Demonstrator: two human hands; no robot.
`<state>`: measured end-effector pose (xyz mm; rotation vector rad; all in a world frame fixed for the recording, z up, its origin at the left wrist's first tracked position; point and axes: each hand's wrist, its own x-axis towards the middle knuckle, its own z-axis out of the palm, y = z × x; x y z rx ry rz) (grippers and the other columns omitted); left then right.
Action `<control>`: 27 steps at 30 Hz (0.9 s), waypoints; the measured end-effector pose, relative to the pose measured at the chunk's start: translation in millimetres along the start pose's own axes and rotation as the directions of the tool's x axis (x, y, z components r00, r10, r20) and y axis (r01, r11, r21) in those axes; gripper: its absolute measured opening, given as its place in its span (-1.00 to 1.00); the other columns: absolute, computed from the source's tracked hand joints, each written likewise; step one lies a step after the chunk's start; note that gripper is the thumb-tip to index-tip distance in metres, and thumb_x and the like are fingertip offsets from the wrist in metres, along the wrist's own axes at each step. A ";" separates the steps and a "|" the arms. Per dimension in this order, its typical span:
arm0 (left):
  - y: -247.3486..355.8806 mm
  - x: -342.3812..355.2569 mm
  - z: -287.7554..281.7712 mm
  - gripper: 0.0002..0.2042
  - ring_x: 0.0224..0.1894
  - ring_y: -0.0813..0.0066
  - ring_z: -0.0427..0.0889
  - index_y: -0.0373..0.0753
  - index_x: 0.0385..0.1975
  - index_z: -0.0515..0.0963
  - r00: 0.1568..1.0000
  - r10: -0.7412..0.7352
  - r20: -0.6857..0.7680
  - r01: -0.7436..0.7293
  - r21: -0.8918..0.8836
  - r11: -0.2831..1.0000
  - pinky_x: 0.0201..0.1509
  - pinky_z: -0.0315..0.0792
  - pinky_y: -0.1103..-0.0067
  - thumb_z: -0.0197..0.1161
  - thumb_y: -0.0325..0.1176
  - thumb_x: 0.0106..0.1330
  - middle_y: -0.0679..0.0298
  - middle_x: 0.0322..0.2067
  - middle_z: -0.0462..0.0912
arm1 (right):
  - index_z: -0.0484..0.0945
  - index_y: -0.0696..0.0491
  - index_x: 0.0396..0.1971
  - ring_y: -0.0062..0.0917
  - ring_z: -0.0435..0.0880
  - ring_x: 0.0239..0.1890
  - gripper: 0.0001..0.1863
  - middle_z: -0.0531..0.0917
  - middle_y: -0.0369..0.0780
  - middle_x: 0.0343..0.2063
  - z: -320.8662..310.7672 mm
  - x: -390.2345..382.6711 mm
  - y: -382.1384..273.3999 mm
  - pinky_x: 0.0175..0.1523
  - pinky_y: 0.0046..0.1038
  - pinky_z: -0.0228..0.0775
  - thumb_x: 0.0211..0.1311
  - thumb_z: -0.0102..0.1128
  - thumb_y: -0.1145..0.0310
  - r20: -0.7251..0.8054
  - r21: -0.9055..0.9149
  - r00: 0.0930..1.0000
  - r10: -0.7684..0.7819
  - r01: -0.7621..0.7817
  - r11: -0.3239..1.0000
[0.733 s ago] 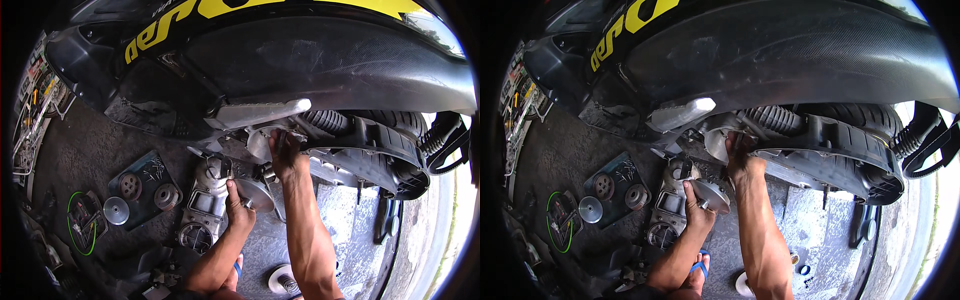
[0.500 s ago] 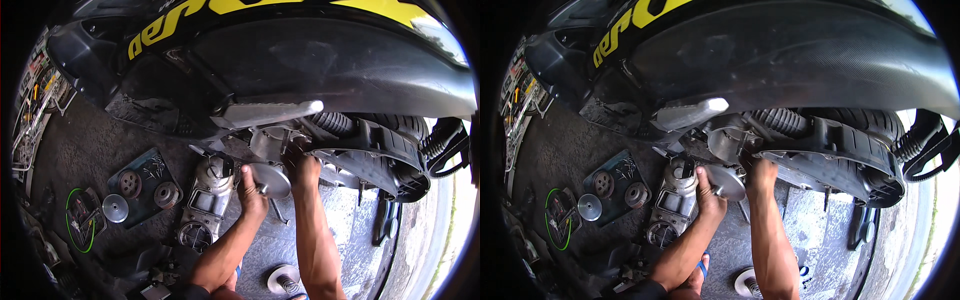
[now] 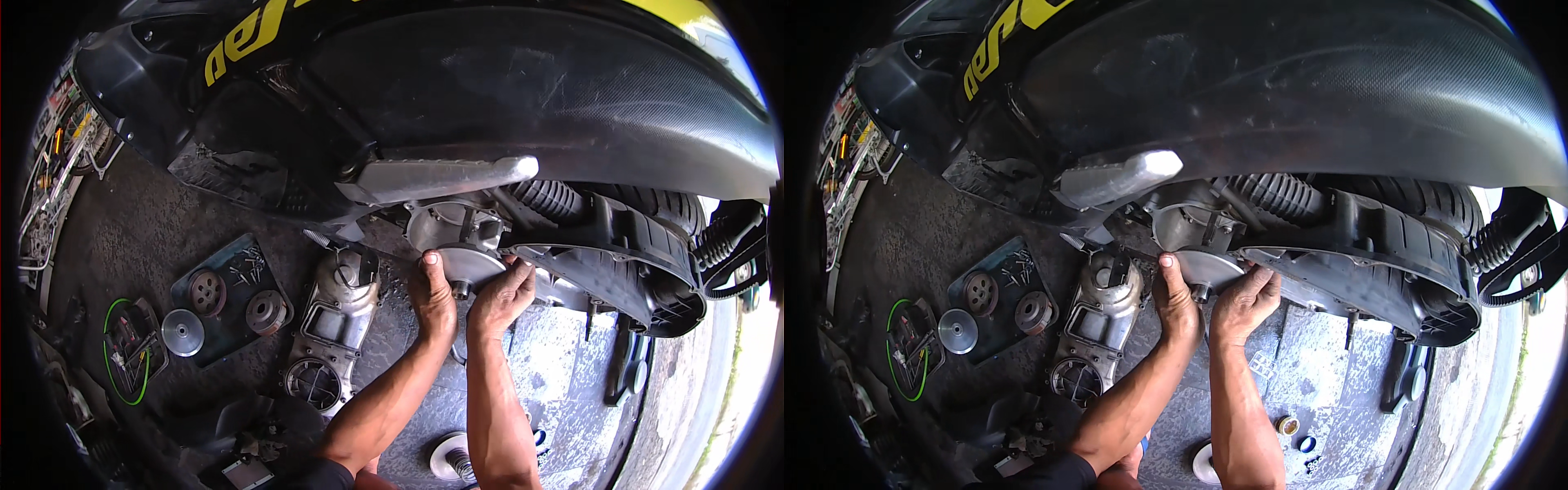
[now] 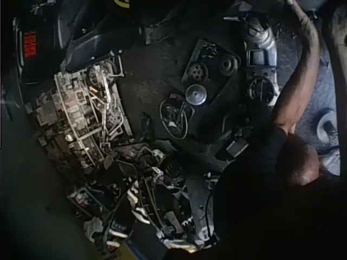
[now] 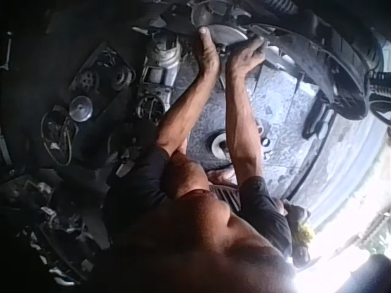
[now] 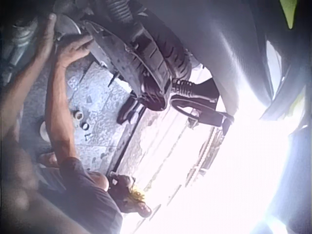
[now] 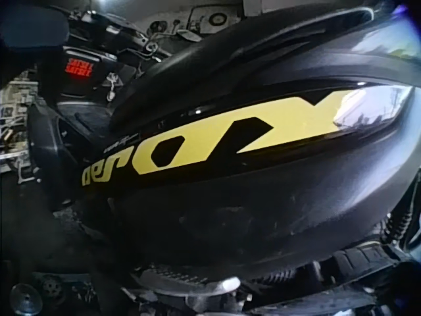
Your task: The person inserts roller weights into a variator housing, fits a cover plate, applies grease from a small container, and positions a drive belt onto a motorcycle transmission assembly.
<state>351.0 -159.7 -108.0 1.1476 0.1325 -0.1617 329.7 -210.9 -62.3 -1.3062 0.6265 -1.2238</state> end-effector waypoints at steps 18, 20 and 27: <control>66.3 -25.4 -13.5 -0.55 -0.61 0.52 0.29 -0.31 -0.65 0.35 0.968 0.045 0.245 -0.151 0.436 0.887 -0.51 0.21 0.45 0.09 -0.09 0.38 0.26 -0.71 0.31 | 0.37 0.25 -0.50 -0.67 0.20 -0.53 -0.68 0.38 -0.35 -0.63 25.1 7.3 4.4 -0.46 -0.53 0.13 0.40 -0.14 0.33 -0.102 -0.158 0.975 -0.199 0.181 0.971; 63.3 -19.7 -11.9 -0.54 -0.62 0.52 0.28 -0.32 -0.66 0.35 0.965 -0.001 0.261 -0.126 0.467 0.875 -0.53 0.20 0.45 0.05 -0.07 0.40 0.25 -0.72 0.30 | 0.40 0.27 -0.47 -0.65 0.22 -0.52 -0.69 0.39 -0.33 -0.62 25.6 8.5 7.5 -0.45 -0.54 0.16 0.39 -0.14 0.34 -0.117 -0.163 0.970 -0.213 0.192 0.968; 53.1 -6.8 -12.5 -0.54 -0.64 0.59 0.21 -0.31 -0.68 0.32 0.925 -0.059 0.376 -0.067 0.313 0.948 -0.55 0.16 0.46 -0.03 -0.11 0.44 0.34 -0.76 0.25 | 0.36 0.25 -0.47 -0.64 0.29 -0.48 -0.73 0.42 -0.28 -0.54 9.9 16.9 23.4 -0.43 -0.53 0.19 0.37 -0.12 0.37 0.066 -0.273 0.970 -0.233 0.242 0.931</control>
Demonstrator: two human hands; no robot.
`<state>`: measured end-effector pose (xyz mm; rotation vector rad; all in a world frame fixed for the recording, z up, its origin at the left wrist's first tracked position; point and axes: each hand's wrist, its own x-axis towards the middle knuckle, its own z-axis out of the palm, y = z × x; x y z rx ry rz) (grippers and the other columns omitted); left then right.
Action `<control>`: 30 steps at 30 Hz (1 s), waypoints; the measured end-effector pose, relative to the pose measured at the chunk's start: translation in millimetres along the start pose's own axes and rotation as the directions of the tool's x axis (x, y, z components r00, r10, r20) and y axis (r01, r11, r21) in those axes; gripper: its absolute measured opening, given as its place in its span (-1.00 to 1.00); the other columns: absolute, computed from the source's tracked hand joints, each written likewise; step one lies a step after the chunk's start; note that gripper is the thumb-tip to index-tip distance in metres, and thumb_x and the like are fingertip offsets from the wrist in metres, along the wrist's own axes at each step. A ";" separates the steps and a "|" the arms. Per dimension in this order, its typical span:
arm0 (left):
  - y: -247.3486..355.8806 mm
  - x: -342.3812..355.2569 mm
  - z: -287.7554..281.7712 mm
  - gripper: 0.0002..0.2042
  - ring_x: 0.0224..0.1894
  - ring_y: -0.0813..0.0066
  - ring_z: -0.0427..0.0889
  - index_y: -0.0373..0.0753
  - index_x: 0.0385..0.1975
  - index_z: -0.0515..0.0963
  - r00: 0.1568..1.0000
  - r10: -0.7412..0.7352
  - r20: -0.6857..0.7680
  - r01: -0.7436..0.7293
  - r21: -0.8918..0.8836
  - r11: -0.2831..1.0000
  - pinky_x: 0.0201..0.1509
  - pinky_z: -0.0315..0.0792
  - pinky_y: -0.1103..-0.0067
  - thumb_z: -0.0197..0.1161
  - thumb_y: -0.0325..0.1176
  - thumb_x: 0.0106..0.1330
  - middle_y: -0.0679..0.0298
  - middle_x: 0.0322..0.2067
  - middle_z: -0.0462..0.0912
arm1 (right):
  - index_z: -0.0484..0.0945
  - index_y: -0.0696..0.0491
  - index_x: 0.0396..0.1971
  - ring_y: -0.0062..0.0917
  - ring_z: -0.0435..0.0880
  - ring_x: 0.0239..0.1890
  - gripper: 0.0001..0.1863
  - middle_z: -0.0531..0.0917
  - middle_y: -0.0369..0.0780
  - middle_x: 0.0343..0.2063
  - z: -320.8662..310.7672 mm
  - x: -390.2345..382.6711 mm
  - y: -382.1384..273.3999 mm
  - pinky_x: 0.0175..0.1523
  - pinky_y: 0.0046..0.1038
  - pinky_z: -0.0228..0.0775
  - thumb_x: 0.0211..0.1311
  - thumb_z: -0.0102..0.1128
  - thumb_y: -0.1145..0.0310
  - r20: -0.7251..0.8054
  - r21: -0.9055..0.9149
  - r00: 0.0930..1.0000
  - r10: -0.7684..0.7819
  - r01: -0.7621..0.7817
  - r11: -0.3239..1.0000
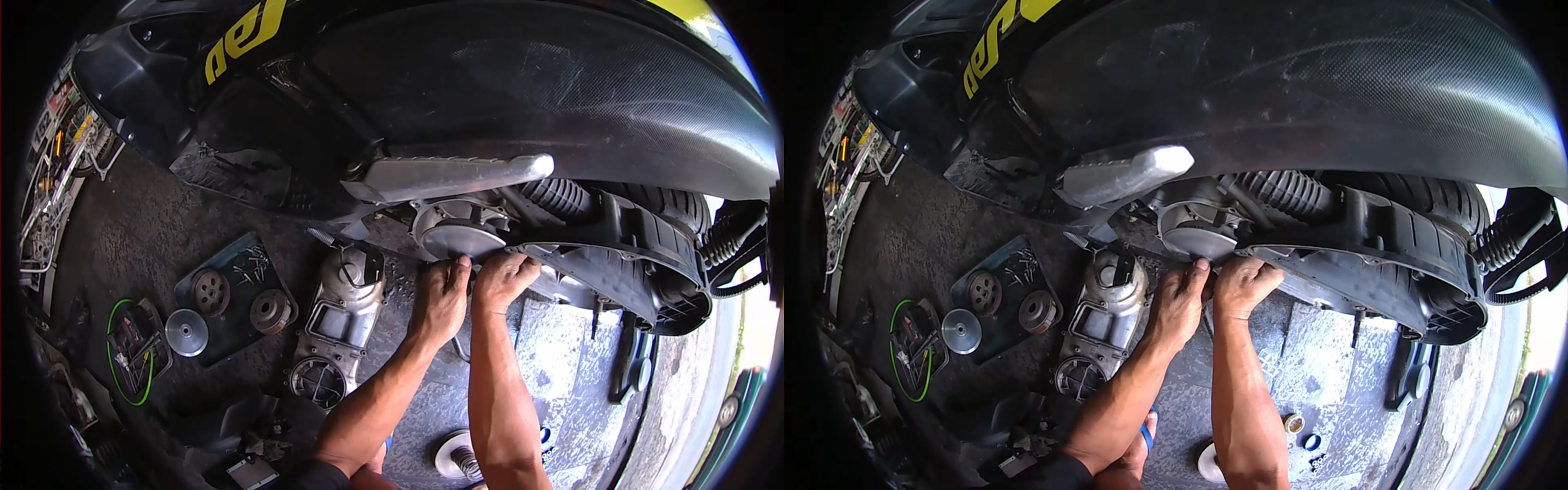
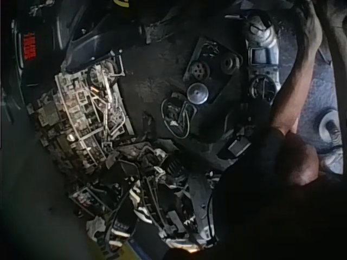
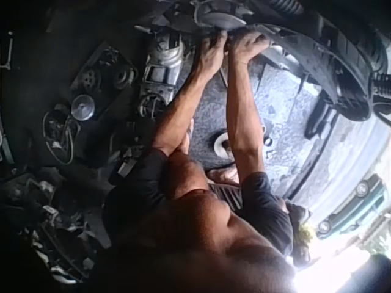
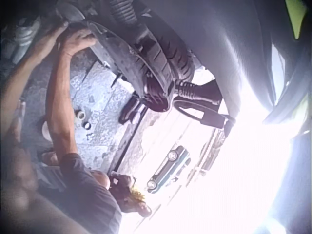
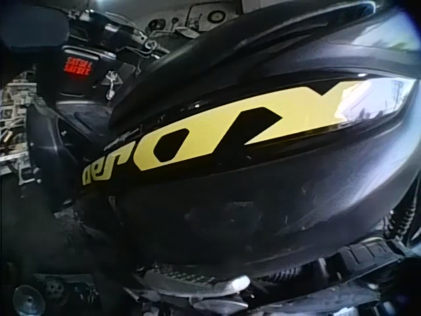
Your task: The person inserts roller weights into a variator housing, fits a cover plate, applies grease from a small container, and positions a drive belt onto a motorcycle transmission assembly.
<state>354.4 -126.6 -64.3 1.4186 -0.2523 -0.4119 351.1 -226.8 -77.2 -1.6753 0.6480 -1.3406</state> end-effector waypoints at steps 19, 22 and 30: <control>-7.4 27.8 14.8 -0.54 -0.60 0.54 0.32 -0.35 -0.51 0.47 0.990 -0.141 -0.017 0.137 -0.143 0.980 -0.50 0.25 0.47 -0.08 -0.06 0.45 0.32 -0.68 0.38 | 0.40 0.29 -0.22 -0.41 0.41 -0.27 -0.73 0.51 -0.12 -0.31 -5.8 5.6 3.5 -0.11 -0.39 0.31 0.40 -0.22 0.39 0.154 0.090 0.983 0.098 -0.113 0.990; -7.4 29.2 11.6 -0.55 -0.60 0.53 0.32 -0.35 -0.51 0.47 0.987 -0.160 -0.010 0.156 -0.171 0.973 -0.49 0.25 0.48 -0.09 -0.07 0.45 0.32 -0.68 0.39 | 0.40 0.29 -0.19 -0.42 0.41 -0.23 -0.70 0.51 -0.14 -0.28 -5.2 3.6 -3.6 -0.08 -0.40 0.31 0.41 -0.21 0.34 0.183 -0.129 0.982 0.044 -0.020 0.991; 3.6 25.5 12.0 -0.57 -0.62 0.43 0.36 -0.35 -0.53 0.46 0.998 0.000 -0.064 0.003 0.049 0.999 -0.48 0.27 0.41 -0.04 -0.09 0.42 0.22 -0.70 0.41 | 0.40 0.31 -0.19 -0.42 0.39 -0.20 -0.74 0.49 -0.12 -0.24 4.8 3.9 26.6 0.00 -0.42 0.26 0.34 -0.20 0.43 0.124 0.137 0.984 0.131 -0.148 0.980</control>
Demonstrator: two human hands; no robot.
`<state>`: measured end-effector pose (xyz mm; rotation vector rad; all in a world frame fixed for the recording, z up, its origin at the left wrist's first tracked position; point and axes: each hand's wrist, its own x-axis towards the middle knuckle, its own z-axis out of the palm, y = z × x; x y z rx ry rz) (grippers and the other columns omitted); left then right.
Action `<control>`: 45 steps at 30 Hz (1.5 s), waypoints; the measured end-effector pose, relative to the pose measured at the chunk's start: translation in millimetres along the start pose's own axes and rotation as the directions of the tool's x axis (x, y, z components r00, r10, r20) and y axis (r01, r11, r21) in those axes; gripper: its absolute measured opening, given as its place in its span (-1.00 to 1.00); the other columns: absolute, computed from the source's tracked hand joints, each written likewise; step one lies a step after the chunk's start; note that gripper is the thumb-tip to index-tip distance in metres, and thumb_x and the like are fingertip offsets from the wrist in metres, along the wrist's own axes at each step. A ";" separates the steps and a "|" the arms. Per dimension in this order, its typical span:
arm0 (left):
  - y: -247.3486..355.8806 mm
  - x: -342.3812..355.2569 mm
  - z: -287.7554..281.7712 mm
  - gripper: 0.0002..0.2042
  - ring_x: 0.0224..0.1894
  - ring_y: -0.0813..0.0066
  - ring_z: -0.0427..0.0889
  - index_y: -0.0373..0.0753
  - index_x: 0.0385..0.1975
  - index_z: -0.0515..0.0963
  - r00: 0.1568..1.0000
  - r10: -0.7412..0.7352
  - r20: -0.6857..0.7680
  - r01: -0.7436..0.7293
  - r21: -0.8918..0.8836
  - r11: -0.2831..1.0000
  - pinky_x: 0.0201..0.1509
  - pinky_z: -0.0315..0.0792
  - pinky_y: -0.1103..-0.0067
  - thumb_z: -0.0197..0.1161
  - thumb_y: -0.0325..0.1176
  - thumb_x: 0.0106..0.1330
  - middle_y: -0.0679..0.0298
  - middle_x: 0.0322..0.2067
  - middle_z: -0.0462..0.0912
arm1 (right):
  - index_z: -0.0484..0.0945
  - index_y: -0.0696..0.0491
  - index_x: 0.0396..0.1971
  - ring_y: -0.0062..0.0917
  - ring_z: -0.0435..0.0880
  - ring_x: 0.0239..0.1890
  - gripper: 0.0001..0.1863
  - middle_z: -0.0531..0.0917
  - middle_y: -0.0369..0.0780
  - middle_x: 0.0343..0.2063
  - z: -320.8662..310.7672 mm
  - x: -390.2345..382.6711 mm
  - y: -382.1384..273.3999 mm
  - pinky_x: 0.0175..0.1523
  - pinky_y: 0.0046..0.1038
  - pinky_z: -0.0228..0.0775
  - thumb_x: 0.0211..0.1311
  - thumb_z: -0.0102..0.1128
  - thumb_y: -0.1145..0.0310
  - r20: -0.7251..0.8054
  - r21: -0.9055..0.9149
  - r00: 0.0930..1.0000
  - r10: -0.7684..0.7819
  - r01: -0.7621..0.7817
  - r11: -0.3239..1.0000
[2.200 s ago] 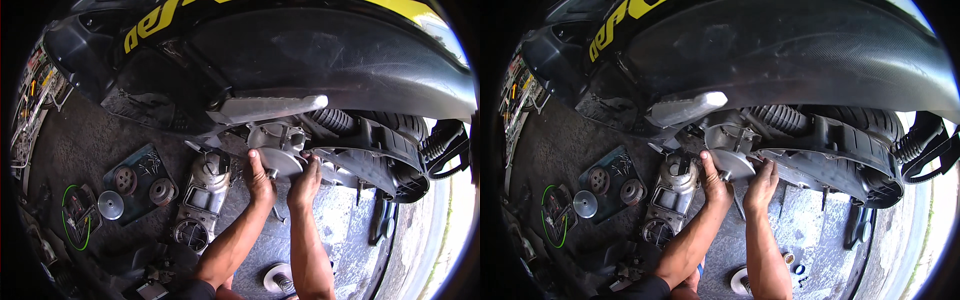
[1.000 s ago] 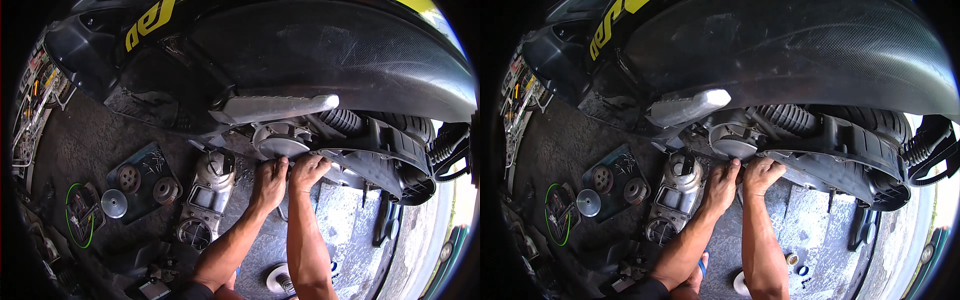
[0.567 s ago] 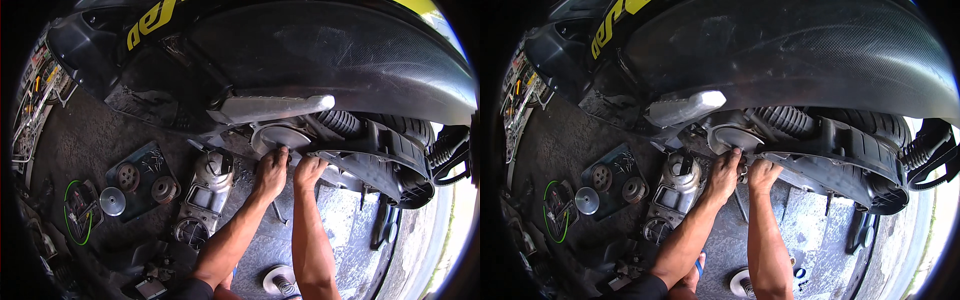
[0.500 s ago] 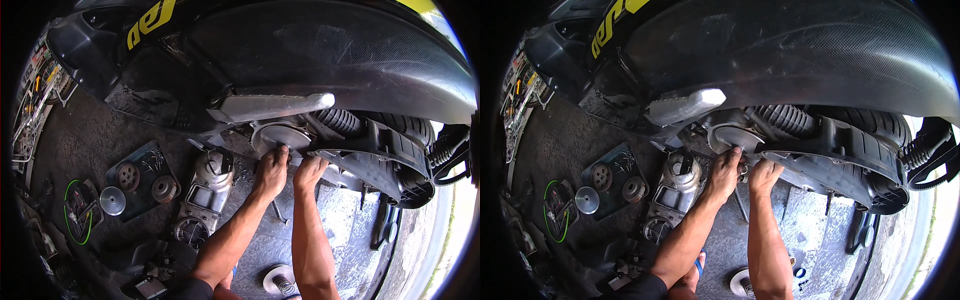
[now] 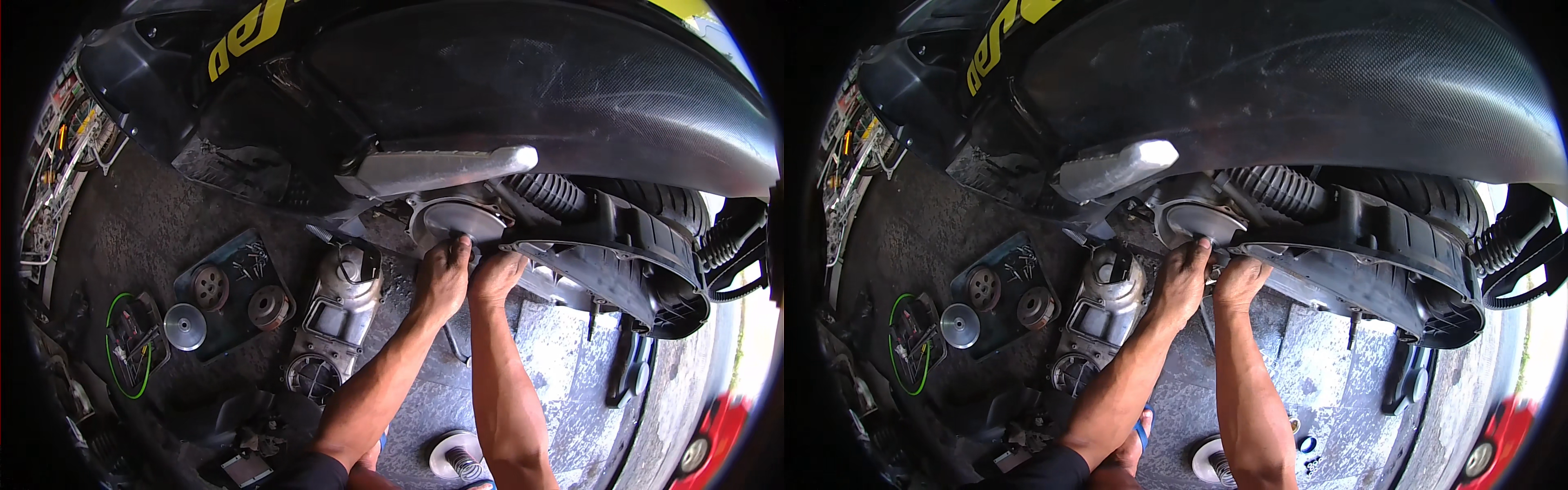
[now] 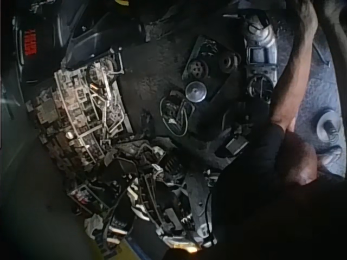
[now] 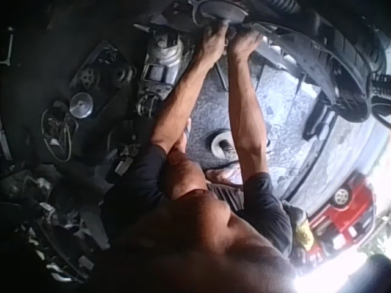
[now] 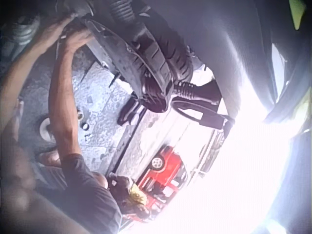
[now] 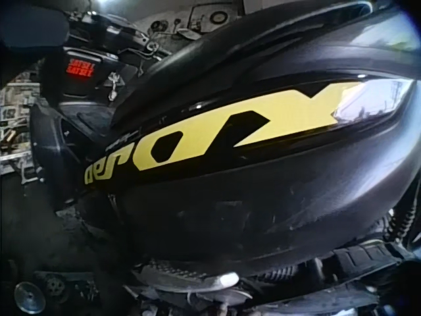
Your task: The person inserts roller weights into a variator housing, fits a cover plate, applies grease from a small container, and positions a drive belt onto a motorcycle transmission assembly.
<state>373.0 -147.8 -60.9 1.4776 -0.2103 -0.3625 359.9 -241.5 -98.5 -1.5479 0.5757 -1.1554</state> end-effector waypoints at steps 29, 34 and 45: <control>-12.8 14.3 4.1 -0.58 -0.62 0.54 0.37 -0.32 -0.54 0.46 0.996 -0.073 0.054 0.079 -0.114 0.990 -0.54 0.23 0.51 0.04 -0.06 0.40 0.27 -0.69 0.41 | 0.49 0.30 -0.21 -0.21 0.56 -0.23 -0.74 0.60 -0.03 -0.26 -2.5 5.0 17.3 -0.07 -0.30 0.37 0.29 -0.02 0.40 -0.135 -0.415 0.960 -0.244 0.169 0.894; -13.3 30.2 15.6 -0.59 -0.69 0.74 0.28 -0.29 -0.43 0.47 0.997 -0.029 0.074 0.044 -0.210 0.977 -0.68 0.18 0.72 0.06 0.01 0.39 0.44 -0.65 0.39 | 0.34 0.28 0.01 -0.38 0.51 -0.08 -0.62 0.53 -0.06 -0.10 -22.4 -16.6 -16.2 0.11 -0.38 0.33 0.42 -0.12 0.27 -0.217 0.241 0.975 0.044 0.010 0.970; -16.7 47.8 10.3 -0.59 -0.74 0.69 0.31 -0.20 -0.57 0.46 0.958 -0.185 0.220 0.266 -0.436 0.860 -0.68 0.28 0.65 0.13 0.06 0.26 0.46 -0.75 0.35 | 0.41 0.15 -0.25 -0.53 0.49 -0.36 -0.70 0.55 -0.19 -0.42 -96.3 -169.0 -36.0 -0.16 -0.48 0.35 0.43 -0.19 0.21 0.041 -0.046 0.940 0.340 -0.338 0.940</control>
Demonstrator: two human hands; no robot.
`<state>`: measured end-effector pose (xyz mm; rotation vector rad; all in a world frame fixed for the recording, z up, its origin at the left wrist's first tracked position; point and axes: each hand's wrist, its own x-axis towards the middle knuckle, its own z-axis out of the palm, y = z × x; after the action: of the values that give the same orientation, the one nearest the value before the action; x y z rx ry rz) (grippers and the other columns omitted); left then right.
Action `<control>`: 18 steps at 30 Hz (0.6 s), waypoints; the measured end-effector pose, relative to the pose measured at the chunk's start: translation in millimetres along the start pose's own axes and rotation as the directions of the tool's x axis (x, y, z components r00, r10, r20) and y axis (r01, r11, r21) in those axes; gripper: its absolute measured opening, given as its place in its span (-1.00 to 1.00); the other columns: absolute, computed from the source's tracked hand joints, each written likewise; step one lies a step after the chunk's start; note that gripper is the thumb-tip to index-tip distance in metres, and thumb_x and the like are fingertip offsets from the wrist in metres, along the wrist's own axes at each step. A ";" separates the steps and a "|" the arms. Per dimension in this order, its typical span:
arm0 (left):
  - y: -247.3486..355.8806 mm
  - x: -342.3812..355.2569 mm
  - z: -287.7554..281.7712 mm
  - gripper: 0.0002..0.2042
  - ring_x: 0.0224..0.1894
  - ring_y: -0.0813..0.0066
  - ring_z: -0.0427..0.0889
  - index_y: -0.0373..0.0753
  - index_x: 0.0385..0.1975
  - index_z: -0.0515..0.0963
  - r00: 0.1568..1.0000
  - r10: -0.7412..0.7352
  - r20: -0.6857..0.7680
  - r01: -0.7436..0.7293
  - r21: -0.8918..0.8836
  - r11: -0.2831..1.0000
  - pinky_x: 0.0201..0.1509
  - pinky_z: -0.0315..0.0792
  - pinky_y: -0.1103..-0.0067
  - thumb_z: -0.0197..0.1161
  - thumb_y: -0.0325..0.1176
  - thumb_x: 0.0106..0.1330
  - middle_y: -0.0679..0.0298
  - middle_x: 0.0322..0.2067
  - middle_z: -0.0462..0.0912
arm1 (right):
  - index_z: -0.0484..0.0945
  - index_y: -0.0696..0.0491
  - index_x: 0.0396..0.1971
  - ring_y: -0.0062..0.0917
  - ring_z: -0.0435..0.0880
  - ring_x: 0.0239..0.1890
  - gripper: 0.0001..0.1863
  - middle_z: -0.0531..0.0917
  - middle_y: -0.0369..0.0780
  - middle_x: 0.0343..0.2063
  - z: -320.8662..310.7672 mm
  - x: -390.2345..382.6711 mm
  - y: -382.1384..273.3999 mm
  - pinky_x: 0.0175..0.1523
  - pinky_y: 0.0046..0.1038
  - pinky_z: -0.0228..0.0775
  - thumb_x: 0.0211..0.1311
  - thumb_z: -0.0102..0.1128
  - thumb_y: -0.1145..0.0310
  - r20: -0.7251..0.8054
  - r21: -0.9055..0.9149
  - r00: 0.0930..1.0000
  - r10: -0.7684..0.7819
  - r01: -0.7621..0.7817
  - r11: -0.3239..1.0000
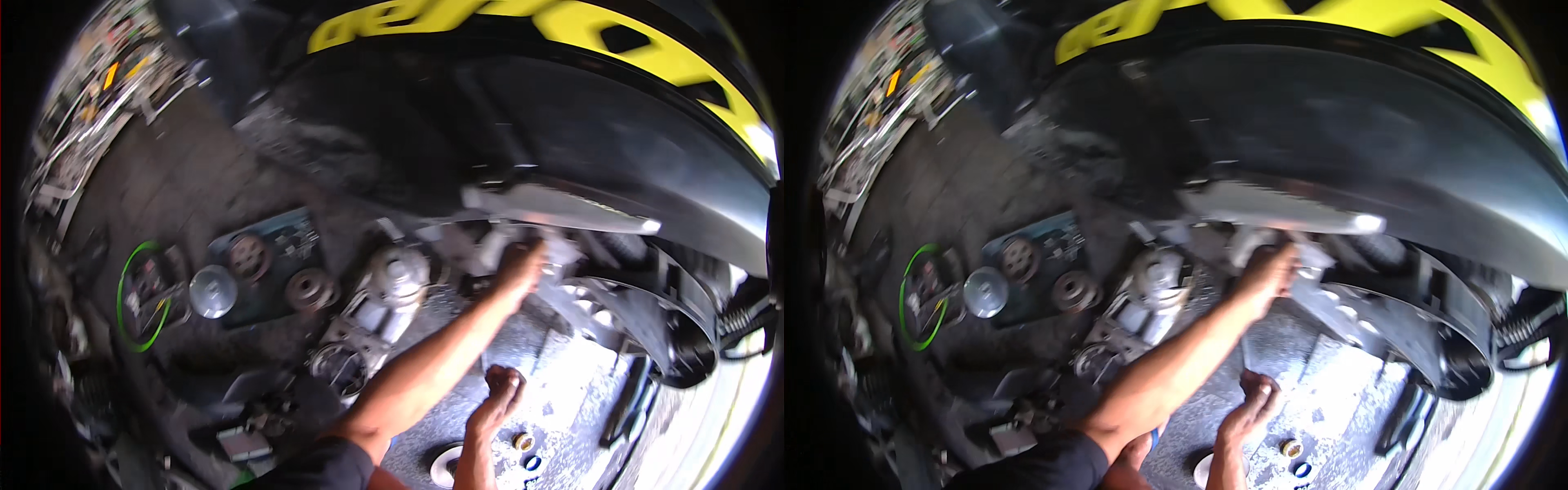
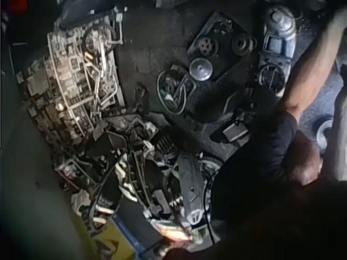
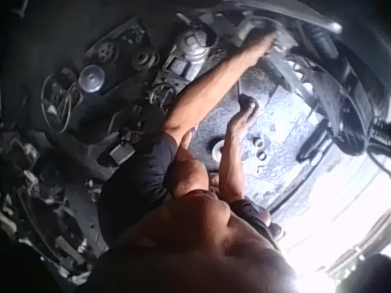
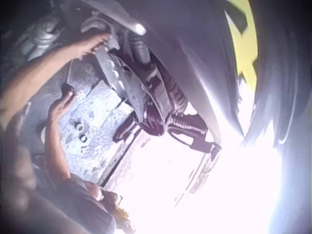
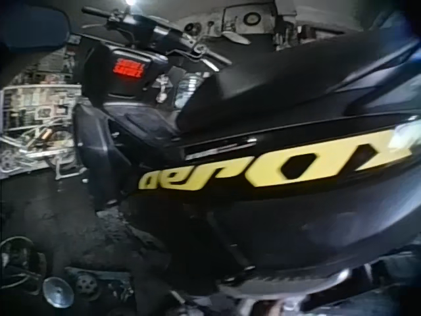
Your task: The person inserts roller weights into a variator housing, fits a cover plate, applies grease from a small container, and positions a drive belt onto a motorcycle transmission assembly.
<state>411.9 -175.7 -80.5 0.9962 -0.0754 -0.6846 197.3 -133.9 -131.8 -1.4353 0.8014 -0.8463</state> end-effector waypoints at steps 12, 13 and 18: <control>-59.4 -118.1 -61.5 -0.61 -0.75 0.45 0.38 -0.24 -0.67 0.48 0.935 0.337 0.108 -0.330 0.608 0.722 -0.63 0.27 0.39 0.04 -0.19 0.42 0.26 -0.80 0.41 | 0.39 0.09 -0.14 -0.63 0.41 -0.38 -0.74 0.54 -0.25 -0.33 -101.8 -23.0 24.3 -0.30 -0.57 0.24 0.37 -0.03 0.22 0.132 -0.236 0.982 0.136 -0.102 0.966; -52.0 -141.5 -85.2 -0.55 -0.76 0.46 0.35 -0.24 -0.72 0.45 0.999 0.054 -0.005 -0.038 0.645 0.764 -0.65 0.22 0.41 0.01 -0.13 0.43 0.29 -0.82 0.39 | 0.39 0.11 -0.13 -0.62 0.39 -0.40 -0.75 0.53 -0.25 -0.32 -111.8 -17.3 23.8 -0.31 -0.57 0.24 0.36 -0.01 0.24 0.133 -0.264 0.982 0.131 -0.093 0.960; -57.4 -215.2 -211.3 -0.73 -0.63 0.57 0.46 -0.26 -0.52 0.59 0.777 0.403 -0.482 0.020 0.660 0.751 -0.53 0.36 0.49 0.19 -0.20 0.32 0.28 -0.71 0.53 | 0.38 0.09 -0.12 -0.72 0.32 -0.54 -0.73 0.52 -0.28 -0.41 -152.7 6.3 50.9 -0.47 -0.66 0.12 0.29 0.12 0.26 0.028 -0.235 0.993 0.115 -0.105 0.966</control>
<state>289.3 82.9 -191.7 1.8124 0.1592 -0.0794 68.2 -216.5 -181.3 -1.5933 0.9647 -0.6514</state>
